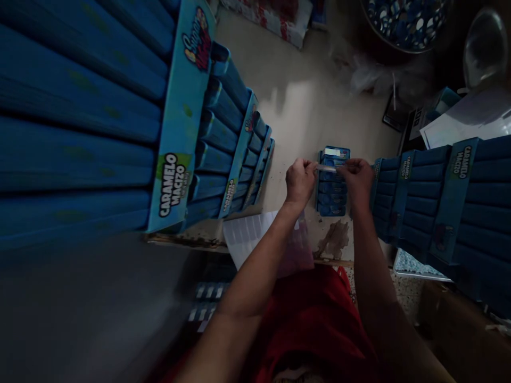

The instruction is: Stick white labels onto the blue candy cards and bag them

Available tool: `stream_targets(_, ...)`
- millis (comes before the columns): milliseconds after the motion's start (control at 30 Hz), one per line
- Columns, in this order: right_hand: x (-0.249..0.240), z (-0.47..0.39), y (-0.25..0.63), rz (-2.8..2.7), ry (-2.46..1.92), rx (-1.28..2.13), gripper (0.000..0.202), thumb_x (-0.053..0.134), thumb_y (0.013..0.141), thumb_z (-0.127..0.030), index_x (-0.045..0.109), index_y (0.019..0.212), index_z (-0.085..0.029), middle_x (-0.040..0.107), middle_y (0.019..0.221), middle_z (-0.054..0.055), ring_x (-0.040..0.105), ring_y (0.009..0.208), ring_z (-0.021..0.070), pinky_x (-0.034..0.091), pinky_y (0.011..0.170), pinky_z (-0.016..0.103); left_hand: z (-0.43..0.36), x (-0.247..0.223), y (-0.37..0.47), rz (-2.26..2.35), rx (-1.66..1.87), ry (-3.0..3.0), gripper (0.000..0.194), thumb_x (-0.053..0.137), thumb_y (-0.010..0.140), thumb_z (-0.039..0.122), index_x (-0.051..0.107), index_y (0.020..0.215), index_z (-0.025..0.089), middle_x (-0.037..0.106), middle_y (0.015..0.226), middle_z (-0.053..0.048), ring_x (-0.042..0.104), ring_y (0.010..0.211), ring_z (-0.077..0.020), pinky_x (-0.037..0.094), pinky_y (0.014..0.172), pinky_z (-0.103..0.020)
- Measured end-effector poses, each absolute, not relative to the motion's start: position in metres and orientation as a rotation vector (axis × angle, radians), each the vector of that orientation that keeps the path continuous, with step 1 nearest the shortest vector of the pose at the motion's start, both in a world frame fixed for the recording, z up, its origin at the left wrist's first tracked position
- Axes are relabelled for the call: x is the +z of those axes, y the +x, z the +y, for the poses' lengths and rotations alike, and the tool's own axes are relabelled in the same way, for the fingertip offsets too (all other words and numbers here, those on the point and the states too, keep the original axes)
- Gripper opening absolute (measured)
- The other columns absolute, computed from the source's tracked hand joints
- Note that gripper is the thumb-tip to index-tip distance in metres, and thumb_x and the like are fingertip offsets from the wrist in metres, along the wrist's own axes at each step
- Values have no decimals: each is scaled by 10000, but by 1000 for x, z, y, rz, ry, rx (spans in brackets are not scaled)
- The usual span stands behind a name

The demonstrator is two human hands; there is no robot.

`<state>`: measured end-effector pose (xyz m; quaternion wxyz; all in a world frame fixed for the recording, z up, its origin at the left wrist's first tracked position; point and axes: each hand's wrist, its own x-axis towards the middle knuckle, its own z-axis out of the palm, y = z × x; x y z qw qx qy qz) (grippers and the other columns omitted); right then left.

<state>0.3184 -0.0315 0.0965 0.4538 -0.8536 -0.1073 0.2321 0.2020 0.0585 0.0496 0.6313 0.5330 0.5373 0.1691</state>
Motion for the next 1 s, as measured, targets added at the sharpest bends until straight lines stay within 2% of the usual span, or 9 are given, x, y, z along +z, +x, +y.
stream_targets(200, 93, -16, 332, -408, -2182, 584, 318, 677, 687, -182, 644, 1003, -192, 704, 755, -23, 686, 762, 196, 526, 788, 324, 64, 36, 214, 1284, 390, 1350, 164, 671, 890, 278, 587, 756, 234, 638, 669, -18, 658, 709, -210, 504, 710, -318)
stream_targets(400, 91, -11, 330, -465, -2305, 530, 283, 642, 695, -142, 628, 972, -193, 685, 782, -8, 672, 774, 200, 495, 778, 316, 65, 27, 214, 1289, 381, 1344, 151, 662, 902, 256, 593, 769, 234, 655, 708, -22, 656, 739, -214, 482, 733, -319)
stream_targets(567, 89, -13, 333, -522, -2472, 399, 231, 711, 692, -198, 551, 852, -240, 643, 823, -18, 627, 841, 211, 478, 816, 341, 56, 17, 225, 1295, 365, 1364, 192, 653, 925, 201, 561, 759, 233, 660, 779, -28, 650, 823, -217, 473, 802, -319)
stream_targets(667, 80, -17, 341, -415, -2445, 410, 314, 781, 644, -250, 520, 819, -249, 579, 766, -48, 594, 788, 198, 470, 754, 326, 43, 13, 238, 1288, 409, 1295, 179, 601, 980, 208, 527, 819, 234, 678, 888, -40, 647, 903, -208, 477, 854, -313)
stream_targets(767, 67, -22, 352, -109, -2199, 661, 422, 825, 586, -270, 474, 820, -262, 533, 671, -92, 543, 633, 153, 430, 615, 278, 32, 14, 243, 1335, 457, 1175, 89, 581, 1004, 214, 514, 950, 234, 679, 980, -49, 653, 951, -198, 491, 874, -306)
stream_targets(833, 61, -25, 359, 56, -2023, 882, 464, 837, 548, -270, 450, 803, -267, 520, 622, -108, 489, 543, 126, 368, 527, 249, 28, 17, 231, 1345, 461, 1215, 115, 614, 977, 185, 520, 1019, 235, 678, 1019, -54, 657, 965, -202, 500, 882, -314)
stream_targets(900, 61, -30, 363, 111, -1944, 962, 450, 827, 551, -282, 477, 834, -266, 511, 603, -113, 462, 507, 118, 321, 485, 233, 26, 20, 201, 1278, 420, 1419, 135, 637, 946, 150, 551, 1002, 239, 686, 1035, -65, 658, 1007, -227, 500, 927, -344)
stream_targets(1000, 74, -49, 352, 4, -2015, 718, 393, 774, 663, -348, 536, 964, -261, 539, 674, -90, 525, 583, 140, 383, 524, 243, 22, 21, 129, 1112, 274, 1804, 97, 664, 932, 169, 605, 912, 243, 707, 1034, -95, 648, 1097, -289, 474, 1018, -409)
